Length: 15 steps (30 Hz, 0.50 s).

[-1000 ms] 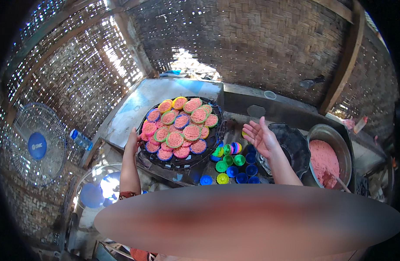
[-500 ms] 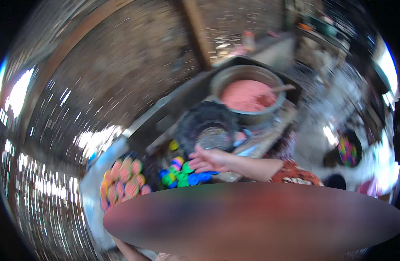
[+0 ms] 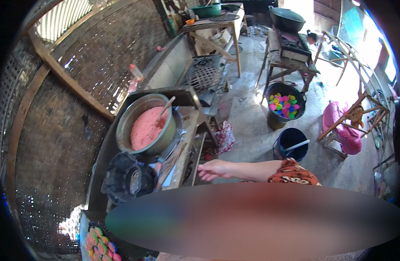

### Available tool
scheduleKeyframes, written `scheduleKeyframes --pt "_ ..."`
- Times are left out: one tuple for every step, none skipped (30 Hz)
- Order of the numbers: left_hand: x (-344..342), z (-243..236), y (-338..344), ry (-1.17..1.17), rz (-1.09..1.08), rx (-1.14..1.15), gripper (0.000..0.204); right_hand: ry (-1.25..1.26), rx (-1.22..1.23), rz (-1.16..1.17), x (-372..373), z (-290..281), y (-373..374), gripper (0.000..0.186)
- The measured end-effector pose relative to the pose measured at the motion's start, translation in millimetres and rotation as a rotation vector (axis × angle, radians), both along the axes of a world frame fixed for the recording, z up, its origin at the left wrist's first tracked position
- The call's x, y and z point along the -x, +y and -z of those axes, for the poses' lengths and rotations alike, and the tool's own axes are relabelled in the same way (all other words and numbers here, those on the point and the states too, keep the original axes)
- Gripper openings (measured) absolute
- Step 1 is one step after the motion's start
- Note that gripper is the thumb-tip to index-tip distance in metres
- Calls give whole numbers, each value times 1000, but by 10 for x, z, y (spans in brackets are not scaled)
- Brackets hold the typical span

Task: The person scoops pink dough from a large bowl and uses a wooden mold to press the dough into small colorful plastic cups arranged on a tray. The person repeatedly fills the mold, presses the dough, and places the filled cups on the tray.

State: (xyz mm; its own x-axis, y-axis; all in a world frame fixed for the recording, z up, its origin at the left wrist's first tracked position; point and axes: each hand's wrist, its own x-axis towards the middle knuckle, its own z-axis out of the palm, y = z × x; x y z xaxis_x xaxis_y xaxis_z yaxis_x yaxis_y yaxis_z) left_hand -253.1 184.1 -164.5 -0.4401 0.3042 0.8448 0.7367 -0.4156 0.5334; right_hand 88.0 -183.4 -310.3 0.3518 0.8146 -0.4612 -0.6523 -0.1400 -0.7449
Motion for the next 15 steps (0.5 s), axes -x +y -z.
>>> scheduleKeyframes --pt "-130 -73 -162 -22 2 -79 37 -36 99 80 -79 53 -351 44" --pt "-305 -148 -325 -37 27 -152 36 -86 162 141 -143 168 -709 40" --pt "-492 -196 -482 -47 54 -208 35 -133 229 201 -192 301 -1056 37" --pt "-667 -254 -633 -55 86 -261 34 -141 282 237 -213 381 -1389 35" --pt "-864 -299 -791 -50 128 -301 33 -148 335 274 -217 445 -1687 34" --pt "-1048 -323 -975 -24 179 -334 32 -138 328 340 -163 558 -1905 33" --pt "-1335 -351 -1128 9 247 -363 31 -129 328 417 -111 585 -2125 33" --pt "-1689 -384 -1284 65 380 -411 30 -120 328 494 -58 604 -2310 33" --pt "-2038 -355 -1473 196 563 -518 25 -62 305 524 -42 618 -2467 34" --pt "-2516 -192 -1470 58 850 -745 26 -57 294 565 -17 661 -2588 34" --pt "-2882 -127 -1741 61 1012 -650 25 -50 277 600 18 714 -2668 35" --pt "-3126 -194 -2084 300 1240 -570 25 -43 254 634 43 761 -2715 35" --pt "-3320 -48 -2278 389 1144 -623 20 -33 223 680 103 857 -2727 35" --pt "-3579 88 -2324 471 1204 -774 15 -40 196 703 120 846 -2734 34" --pt "-3814 234 -2420 479 1315 -724 12 -71 196 707 144 891 -2752 33"
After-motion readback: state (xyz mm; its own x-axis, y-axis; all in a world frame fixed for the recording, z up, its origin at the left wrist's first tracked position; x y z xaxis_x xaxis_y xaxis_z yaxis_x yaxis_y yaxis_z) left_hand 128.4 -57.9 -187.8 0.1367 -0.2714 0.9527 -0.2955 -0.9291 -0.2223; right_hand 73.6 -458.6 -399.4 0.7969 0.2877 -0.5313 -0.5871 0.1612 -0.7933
